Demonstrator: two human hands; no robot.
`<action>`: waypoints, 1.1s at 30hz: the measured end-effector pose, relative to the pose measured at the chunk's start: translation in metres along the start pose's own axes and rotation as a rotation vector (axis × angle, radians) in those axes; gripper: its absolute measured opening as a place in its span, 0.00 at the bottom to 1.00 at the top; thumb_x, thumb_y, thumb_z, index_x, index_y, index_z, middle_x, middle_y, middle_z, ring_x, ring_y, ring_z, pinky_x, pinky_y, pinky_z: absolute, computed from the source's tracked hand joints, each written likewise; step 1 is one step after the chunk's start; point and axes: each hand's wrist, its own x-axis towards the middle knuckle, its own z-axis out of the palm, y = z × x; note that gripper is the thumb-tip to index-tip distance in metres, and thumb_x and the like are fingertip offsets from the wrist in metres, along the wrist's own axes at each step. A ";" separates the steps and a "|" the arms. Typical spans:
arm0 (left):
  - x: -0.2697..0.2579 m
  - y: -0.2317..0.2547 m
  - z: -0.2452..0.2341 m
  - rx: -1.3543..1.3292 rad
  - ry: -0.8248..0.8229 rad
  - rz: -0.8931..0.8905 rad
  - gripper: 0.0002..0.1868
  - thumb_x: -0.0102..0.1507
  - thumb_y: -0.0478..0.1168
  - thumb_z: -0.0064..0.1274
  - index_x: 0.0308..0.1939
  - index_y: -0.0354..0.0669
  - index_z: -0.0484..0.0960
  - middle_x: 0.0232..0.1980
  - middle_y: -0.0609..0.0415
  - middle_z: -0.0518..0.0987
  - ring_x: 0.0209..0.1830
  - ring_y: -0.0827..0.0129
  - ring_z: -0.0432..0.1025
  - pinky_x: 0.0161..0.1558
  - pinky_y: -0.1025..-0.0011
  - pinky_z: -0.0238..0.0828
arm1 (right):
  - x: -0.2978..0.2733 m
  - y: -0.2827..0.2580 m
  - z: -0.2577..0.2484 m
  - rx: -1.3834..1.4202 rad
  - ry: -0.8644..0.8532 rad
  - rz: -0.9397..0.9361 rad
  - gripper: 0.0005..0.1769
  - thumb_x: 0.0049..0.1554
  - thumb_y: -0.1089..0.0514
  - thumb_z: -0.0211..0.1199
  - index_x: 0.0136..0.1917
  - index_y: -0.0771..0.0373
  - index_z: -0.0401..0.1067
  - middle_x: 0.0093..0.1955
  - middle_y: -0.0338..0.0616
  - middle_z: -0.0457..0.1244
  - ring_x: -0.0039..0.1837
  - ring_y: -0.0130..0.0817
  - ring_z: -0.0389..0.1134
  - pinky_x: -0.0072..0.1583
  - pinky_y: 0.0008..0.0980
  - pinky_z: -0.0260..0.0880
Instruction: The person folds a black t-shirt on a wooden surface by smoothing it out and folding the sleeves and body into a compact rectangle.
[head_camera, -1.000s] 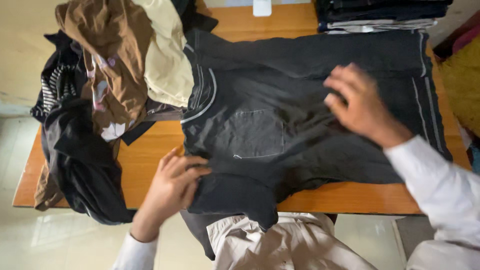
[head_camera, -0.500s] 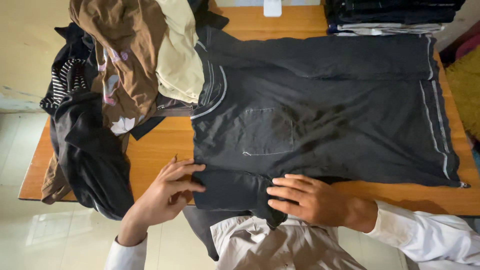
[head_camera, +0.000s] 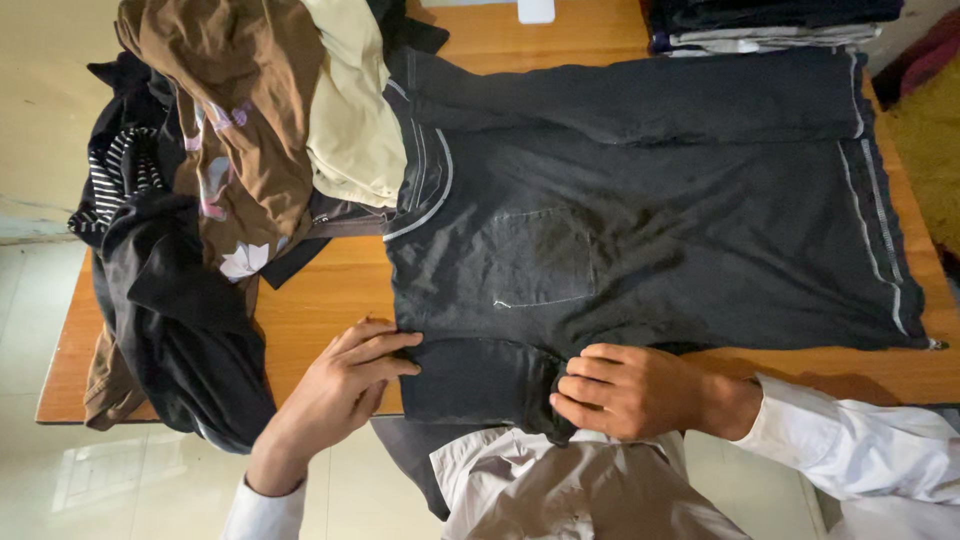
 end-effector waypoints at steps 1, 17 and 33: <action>0.003 -0.001 -0.002 -0.015 -0.020 0.014 0.17 0.49 0.25 0.57 0.40 0.43 0.89 0.60 0.54 0.82 0.63 0.50 0.70 0.63 0.57 0.66 | 0.002 -0.001 -0.002 -0.001 0.000 -0.011 0.13 0.58 0.58 0.62 0.55 0.64 0.76 0.53 0.42 0.67 0.55 0.38 0.69 0.58 0.37 0.71; 0.016 -0.005 -0.010 -0.008 -0.018 0.021 0.15 0.48 0.25 0.56 0.37 0.40 0.87 0.53 0.56 0.84 0.52 0.56 0.74 0.56 0.61 0.70 | -0.003 -0.012 0.001 0.044 -0.019 -0.121 0.19 0.58 0.54 0.60 0.59 0.65 0.76 0.57 0.45 0.67 0.57 0.38 0.69 0.59 0.36 0.71; 0.040 -0.005 -0.015 -0.183 -0.022 -0.183 0.23 0.54 0.38 0.61 0.51 0.33 0.77 0.25 0.48 0.73 0.23 0.60 0.69 0.29 0.65 0.67 | -0.009 0.048 -0.007 0.637 0.047 1.248 0.38 0.53 0.59 0.69 0.72 0.61 0.55 0.43 0.48 0.69 0.31 0.29 0.71 0.34 0.29 0.72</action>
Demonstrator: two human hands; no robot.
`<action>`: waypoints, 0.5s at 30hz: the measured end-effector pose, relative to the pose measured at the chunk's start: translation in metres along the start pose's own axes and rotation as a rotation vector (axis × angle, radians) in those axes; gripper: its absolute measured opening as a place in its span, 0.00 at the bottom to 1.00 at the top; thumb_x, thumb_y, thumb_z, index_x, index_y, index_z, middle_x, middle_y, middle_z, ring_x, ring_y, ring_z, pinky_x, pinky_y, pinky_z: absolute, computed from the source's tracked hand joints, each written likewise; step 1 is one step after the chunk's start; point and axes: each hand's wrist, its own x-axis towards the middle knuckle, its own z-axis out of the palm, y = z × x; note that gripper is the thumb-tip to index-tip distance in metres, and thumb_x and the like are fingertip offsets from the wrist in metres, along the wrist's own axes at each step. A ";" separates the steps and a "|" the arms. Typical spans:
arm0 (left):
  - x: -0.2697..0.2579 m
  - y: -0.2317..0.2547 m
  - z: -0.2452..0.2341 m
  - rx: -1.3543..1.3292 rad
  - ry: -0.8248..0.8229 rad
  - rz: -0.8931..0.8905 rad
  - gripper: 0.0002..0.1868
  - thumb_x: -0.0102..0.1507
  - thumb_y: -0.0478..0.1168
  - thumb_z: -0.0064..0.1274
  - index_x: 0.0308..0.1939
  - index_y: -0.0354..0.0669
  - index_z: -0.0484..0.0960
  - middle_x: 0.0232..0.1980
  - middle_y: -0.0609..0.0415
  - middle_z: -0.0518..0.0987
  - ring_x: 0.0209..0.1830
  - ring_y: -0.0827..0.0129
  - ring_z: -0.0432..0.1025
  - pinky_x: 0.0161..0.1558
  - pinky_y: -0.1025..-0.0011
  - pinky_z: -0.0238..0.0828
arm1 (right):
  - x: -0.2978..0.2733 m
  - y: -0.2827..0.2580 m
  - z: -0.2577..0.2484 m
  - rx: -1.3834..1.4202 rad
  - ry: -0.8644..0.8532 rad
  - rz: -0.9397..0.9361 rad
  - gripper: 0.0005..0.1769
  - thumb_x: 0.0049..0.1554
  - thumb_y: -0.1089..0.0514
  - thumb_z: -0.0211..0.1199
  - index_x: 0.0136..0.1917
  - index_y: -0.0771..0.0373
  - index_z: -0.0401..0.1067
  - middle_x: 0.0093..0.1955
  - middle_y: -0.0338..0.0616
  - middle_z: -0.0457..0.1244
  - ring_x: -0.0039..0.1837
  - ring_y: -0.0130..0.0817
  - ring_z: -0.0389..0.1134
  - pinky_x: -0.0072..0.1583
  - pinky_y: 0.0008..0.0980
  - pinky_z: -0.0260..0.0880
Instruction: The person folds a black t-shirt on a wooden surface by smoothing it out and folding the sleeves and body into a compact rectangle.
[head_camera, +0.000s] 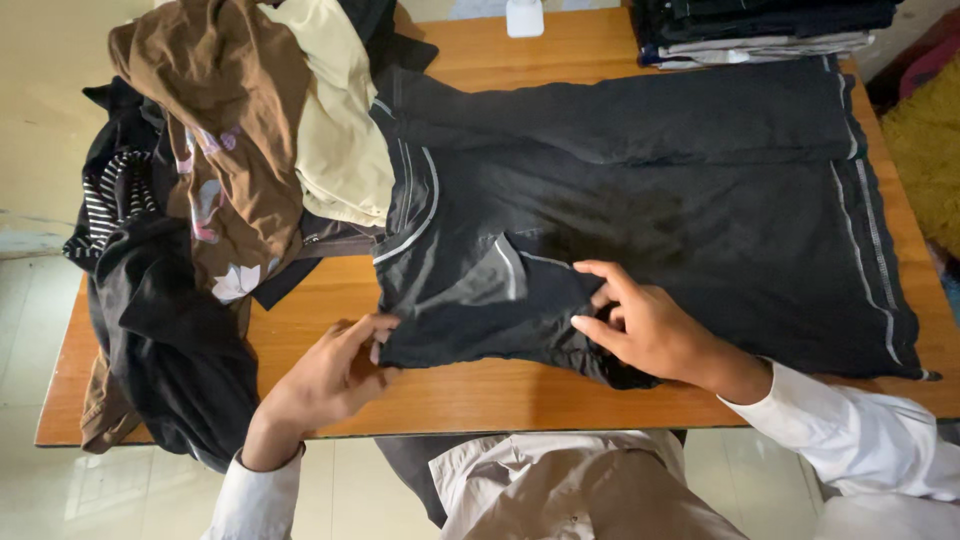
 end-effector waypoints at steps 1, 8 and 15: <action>-0.001 0.002 0.003 0.045 0.025 0.008 0.25 0.53 0.42 0.66 0.50 0.32 0.77 0.22 0.48 0.72 0.20 0.61 0.68 0.27 0.66 0.66 | -0.002 -0.001 0.001 -0.018 0.025 -0.056 0.38 0.53 0.58 0.69 0.72 0.62 0.56 0.43 0.48 0.69 0.29 0.30 0.70 0.34 0.29 0.70; 0.005 0.011 0.018 -0.030 0.230 -0.417 0.12 0.64 0.44 0.56 0.34 0.36 0.79 0.16 0.50 0.74 0.12 0.67 0.69 0.20 0.69 0.63 | -0.010 -0.004 -0.002 0.008 -0.033 -0.051 0.38 0.54 0.56 0.70 0.73 0.64 0.57 0.32 0.41 0.70 0.29 0.27 0.66 0.35 0.28 0.68; 0.019 0.013 0.020 0.004 0.247 -0.656 0.17 0.71 0.47 0.52 0.35 0.36 0.80 0.18 0.45 0.75 0.14 0.63 0.69 0.23 0.66 0.63 | -0.038 -0.012 0.008 -0.052 -0.248 -0.003 0.43 0.53 0.55 0.70 0.78 0.57 0.56 0.32 0.42 0.69 0.29 0.28 0.67 0.36 0.30 0.69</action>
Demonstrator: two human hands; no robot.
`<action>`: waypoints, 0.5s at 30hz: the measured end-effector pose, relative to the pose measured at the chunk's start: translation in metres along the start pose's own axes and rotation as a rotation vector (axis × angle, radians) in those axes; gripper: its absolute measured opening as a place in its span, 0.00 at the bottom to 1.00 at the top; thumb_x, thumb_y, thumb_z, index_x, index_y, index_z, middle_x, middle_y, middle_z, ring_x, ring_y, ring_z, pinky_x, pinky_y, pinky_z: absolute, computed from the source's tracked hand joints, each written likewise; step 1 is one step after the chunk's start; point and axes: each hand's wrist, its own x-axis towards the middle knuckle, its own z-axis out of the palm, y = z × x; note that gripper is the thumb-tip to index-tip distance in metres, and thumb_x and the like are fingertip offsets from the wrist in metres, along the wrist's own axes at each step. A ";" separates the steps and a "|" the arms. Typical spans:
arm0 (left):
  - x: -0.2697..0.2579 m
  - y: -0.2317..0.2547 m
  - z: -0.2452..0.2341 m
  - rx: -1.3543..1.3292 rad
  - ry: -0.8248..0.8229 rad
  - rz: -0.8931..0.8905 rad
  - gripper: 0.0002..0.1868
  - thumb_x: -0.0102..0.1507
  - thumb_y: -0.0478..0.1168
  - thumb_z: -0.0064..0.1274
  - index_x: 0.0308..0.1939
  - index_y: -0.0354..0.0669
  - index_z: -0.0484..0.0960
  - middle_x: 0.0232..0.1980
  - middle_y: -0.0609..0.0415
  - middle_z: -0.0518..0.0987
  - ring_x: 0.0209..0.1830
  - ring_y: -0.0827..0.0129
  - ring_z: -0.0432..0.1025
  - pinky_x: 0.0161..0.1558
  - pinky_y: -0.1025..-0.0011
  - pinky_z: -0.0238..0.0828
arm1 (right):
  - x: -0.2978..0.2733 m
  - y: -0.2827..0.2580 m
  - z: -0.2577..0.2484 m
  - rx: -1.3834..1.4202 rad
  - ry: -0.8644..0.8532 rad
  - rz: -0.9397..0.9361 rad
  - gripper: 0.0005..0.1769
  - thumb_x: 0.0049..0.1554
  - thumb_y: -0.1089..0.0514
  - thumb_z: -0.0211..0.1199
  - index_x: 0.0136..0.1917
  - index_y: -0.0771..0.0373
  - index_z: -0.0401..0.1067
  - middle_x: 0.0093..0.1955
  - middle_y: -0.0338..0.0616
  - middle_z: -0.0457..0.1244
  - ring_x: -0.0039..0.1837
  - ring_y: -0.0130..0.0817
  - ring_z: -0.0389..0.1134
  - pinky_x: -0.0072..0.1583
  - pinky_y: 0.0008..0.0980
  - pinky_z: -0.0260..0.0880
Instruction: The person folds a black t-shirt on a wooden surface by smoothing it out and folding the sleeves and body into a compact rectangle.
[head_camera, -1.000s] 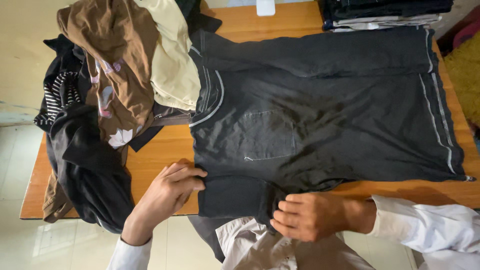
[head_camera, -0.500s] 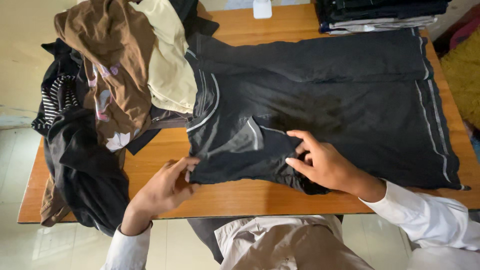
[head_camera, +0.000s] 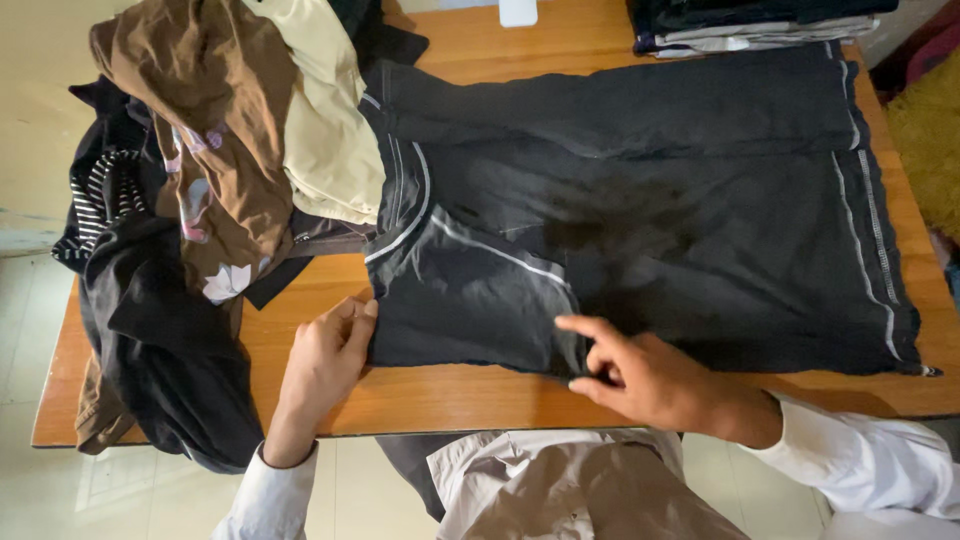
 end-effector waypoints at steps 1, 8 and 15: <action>0.001 0.002 0.000 0.061 -0.001 -0.003 0.16 0.71 0.47 0.52 0.37 0.37 0.82 0.18 0.46 0.77 0.14 0.62 0.71 0.24 0.66 0.63 | -0.001 0.001 0.001 -0.049 -0.043 0.008 0.44 0.53 0.54 0.70 0.79 0.55 0.56 0.32 0.41 0.70 0.29 0.28 0.68 0.37 0.30 0.69; -0.004 0.002 -0.005 0.034 -0.046 0.221 0.28 0.57 0.46 0.66 0.57 0.42 0.74 0.22 0.51 0.81 0.15 0.65 0.73 0.23 0.67 0.67 | -0.010 0.005 0.000 0.036 -0.047 0.037 0.42 0.54 0.53 0.69 0.77 0.54 0.55 0.41 0.37 0.74 0.31 0.31 0.72 0.38 0.32 0.73; -0.003 -0.012 -0.016 0.082 -0.123 0.230 0.35 0.50 0.47 0.70 0.59 0.44 0.75 0.33 0.52 0.82 0.23 0.64 0.77 0.29 0.68 0.73 | -0.020 0.013 0.005 -0.153 0.015 -0.172 0.39 0.54 0.55 0.69 0.74 0.56 0.57 0.41 0.38 0.74 0.33 0.36 0.74 0.36 0.33 0.74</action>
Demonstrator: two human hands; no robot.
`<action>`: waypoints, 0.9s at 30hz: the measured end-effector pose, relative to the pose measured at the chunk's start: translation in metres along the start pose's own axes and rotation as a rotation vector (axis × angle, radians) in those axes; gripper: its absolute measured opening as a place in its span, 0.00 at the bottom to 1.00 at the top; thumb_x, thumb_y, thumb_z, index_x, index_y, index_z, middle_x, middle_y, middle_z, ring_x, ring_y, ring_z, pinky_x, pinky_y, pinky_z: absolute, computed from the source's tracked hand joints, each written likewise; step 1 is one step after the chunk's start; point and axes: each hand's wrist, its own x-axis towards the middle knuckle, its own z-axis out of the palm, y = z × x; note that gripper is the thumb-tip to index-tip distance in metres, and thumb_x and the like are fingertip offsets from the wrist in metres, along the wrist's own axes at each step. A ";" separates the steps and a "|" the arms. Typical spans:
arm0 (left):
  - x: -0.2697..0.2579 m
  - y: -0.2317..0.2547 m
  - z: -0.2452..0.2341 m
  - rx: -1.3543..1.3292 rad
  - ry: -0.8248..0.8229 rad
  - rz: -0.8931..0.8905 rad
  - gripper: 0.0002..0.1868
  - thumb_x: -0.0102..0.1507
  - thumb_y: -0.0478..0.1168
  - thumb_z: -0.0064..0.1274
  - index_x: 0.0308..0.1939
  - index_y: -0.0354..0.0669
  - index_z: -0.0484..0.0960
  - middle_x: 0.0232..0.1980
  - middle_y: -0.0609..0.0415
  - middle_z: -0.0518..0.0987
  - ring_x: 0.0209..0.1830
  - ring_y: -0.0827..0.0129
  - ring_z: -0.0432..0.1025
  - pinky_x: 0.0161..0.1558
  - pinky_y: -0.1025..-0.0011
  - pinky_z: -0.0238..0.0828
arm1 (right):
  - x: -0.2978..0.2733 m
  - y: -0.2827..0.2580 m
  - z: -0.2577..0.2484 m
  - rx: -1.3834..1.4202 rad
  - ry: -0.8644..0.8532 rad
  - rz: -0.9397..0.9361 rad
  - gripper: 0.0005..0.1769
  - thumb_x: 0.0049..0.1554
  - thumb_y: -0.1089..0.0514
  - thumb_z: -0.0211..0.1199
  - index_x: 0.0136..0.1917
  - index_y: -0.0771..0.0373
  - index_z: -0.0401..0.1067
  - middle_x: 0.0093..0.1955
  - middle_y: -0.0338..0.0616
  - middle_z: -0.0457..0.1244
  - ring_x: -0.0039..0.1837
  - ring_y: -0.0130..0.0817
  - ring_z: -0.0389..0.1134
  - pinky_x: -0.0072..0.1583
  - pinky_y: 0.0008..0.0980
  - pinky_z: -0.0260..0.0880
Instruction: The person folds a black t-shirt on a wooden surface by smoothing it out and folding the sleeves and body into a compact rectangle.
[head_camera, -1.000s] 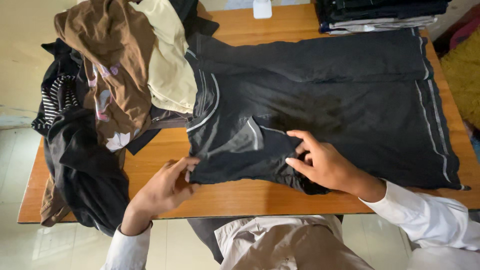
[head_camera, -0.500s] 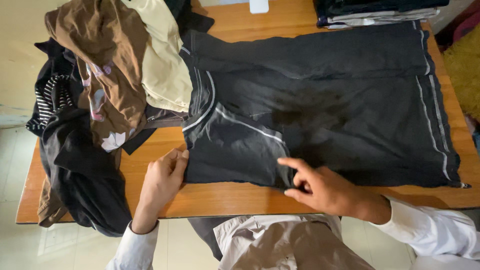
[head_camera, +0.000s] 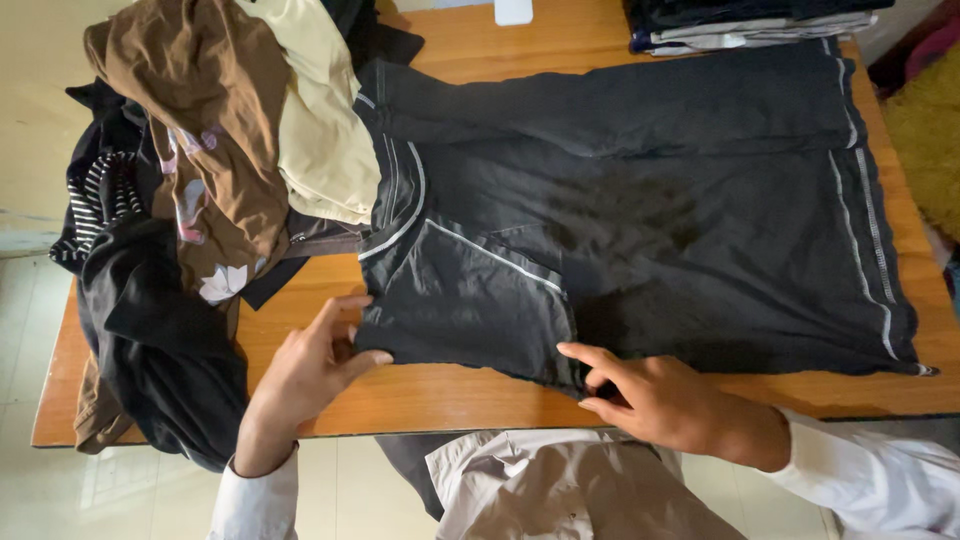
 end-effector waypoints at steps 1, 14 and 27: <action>-0.001 0.000 -0.002 0.060 0.023 -0.040 0.34 0.50 0.48 0.71 0.57 0.45 0.77 0.31 0.51 0.81 0.24 0.64 0.78 0.30 0.68 0.74 | -0.003 0.001 -0.002 -0.013 -0.005 -0.025 0.38 0.54 0.55 0.69 0.74 0.56 0.57 0.41 0.37 0.74 0.33 0.36 0.74 0.36 0.33 0.74; 0.052 0.085 0.029 0.215 0.242 0.679 0.07 0.68 0.40 0.54 0.47 0.43 0.80 0.40 0.51 0.83 0.36 0.54 0.79 0.34 0.59 0.73 | 0.070 0.018 -0.044 -0.249 0.324 -0.156 0.18 0.57 0.48 0.68 0.52 0.63 0.76 0.40 0.47 0.70 0.38 0.42 0.73 0.40 0.38 0.74; 0.114 0.042 0.011 0.273 0.155 0.323 0.21 0.53 0.54 0.67 0.38 0.43 0.80 0.28 0.54 0.83 0.30 0.57 0.78 0.31 0.59 0.72 | 0.104 0.025 -0.024 -0.264 0.435 -0.145 0.16 0.55 0.49 0.70 0.42 0.63 0.72 0.39 0.45 0.68 0.37 0.43 0.71 0.37 0.39 0.71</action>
